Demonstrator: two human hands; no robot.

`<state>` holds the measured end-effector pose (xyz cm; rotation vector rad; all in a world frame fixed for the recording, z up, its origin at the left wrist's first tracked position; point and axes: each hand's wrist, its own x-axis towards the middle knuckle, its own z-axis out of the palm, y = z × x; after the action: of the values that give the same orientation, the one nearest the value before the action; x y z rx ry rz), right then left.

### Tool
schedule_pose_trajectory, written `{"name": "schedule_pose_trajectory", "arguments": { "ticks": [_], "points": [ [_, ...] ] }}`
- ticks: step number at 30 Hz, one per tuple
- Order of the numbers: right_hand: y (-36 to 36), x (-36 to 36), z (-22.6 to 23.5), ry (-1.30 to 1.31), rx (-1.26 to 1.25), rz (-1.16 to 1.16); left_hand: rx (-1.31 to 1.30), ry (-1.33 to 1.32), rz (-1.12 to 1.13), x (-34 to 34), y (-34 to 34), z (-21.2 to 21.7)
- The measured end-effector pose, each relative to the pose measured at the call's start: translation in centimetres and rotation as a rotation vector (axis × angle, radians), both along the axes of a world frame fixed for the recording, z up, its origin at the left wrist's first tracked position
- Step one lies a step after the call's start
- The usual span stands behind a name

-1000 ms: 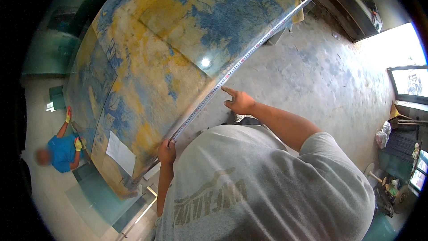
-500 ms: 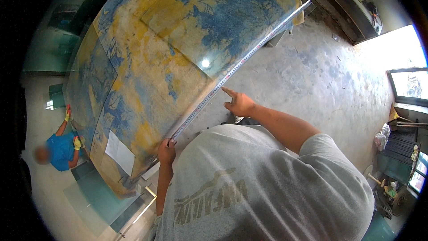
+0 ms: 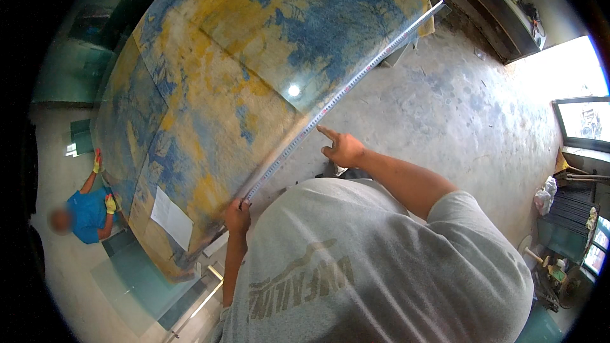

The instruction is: The person measures a large sheet of glass on a workbench using a tape measure and a metal ruler. They then move to a stack of wrapped glass panels and measure their dimensions. The person returns to the workbench to measure the glass again.

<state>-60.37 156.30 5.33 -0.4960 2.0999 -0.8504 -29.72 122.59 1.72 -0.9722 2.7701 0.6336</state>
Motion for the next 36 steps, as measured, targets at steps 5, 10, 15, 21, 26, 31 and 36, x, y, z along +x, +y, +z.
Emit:
{"name": "schedule_pose_trajectory", "arguments": {
  "ticks": [5, 10, 15, 21, 26, 31, 36],
  "points": [
    [-0.2, -0.2, -0.2, 0.014, 0.008, -0.007, -0.064, 0.022, -0.078, -0.7, 0.5, 1.5],
    [-0.3, 1.0, 0.1, 0.009, -0.101, -0.072, 0.352, 0.109, 0.153, -0.9, 1.7, 2.2],
    [-2.1, 1.6, 0.4, -0.045, -0.084, 0.105, 0.856, 0.014, 0.387, -4.5, 3.0, 3.9],
    [-7.1, 1.9, -0.1, -0.544, -0.203, 0.208, 0.914, 0.134, 0.198, -13.4, 7.1, 5.7],
    [-9.4, 3.2, 2.8, -0.946, -0.418, -0.143, 0.677, 0.194, 0.044, -16.6, 9.4, 6.1],
    [-7.0, 3.1, 1.6, -1.063, -0.403, -0.605, 1.186, 0.033, -0.189, -16.1, 10.1, 8.2],
    [-0.6, 0.6, -5.7, -0.064, -0.139, 0.061, 0.51, 0.085, -0.108, -15.9, 8.5, 8.3]
  ]
}}
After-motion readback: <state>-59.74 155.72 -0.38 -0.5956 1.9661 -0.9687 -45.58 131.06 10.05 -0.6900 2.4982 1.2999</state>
